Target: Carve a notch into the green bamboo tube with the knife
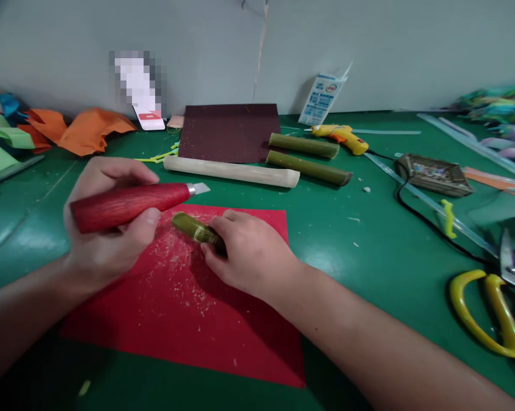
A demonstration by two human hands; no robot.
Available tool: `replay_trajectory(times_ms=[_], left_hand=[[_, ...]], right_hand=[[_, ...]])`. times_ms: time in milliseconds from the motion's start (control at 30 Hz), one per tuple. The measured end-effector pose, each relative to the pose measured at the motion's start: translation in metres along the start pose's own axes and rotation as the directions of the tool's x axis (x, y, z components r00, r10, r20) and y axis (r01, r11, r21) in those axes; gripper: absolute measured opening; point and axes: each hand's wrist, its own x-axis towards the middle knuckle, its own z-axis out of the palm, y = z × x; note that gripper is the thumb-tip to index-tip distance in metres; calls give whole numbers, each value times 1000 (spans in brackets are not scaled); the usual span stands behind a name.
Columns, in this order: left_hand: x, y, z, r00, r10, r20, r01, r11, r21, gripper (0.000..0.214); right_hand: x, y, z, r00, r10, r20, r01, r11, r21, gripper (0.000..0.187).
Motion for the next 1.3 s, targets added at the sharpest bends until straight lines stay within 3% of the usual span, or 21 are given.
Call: replay_trajectory(times_ms=[33,100,200,333,467,667,800,933,1300], left_hand=[[-1,-2,-1,1000,12,11,-11,1000,-28,37],[-2,-4,-2,990,-88,111,97,992,-77,42],[-2,0,2,977,-183,106,188,981,-38,27],[-3,2,13,987,-161,-5,161,987,25,13],[-11,-1,17,976,-190,107,179,978,106,15],[-12,1,13,971,-163,174,128,972,195,8],[-10,-1,12,973,-64,220,31,988,150,11],[-11,-4,12,946,-28,323,-8,994,108,15],[-11,-3,13,936,-76,344,38,993,116,9]], right_hand=[[-1,1,2,1000,12,-29,-11,999,36,21],[-2,2,6,996,47,-78,-39,994,98,21],[-3,3,8,990,94,-107,-78,986,148,20],[-3,4,9,987,113,-113,-94,982,164,22],[-4,4,9,984,123,-129,-99,979,179,21],[-6,5,8,985,117,-130,-102,988,119,21],[-7,3,7,990,91,-108,-86,995,50,25],[-7,0,8,991,92,-99,-89,996,29,24],[-8,0,11,989,60,-137,-62,998,-10,26]])
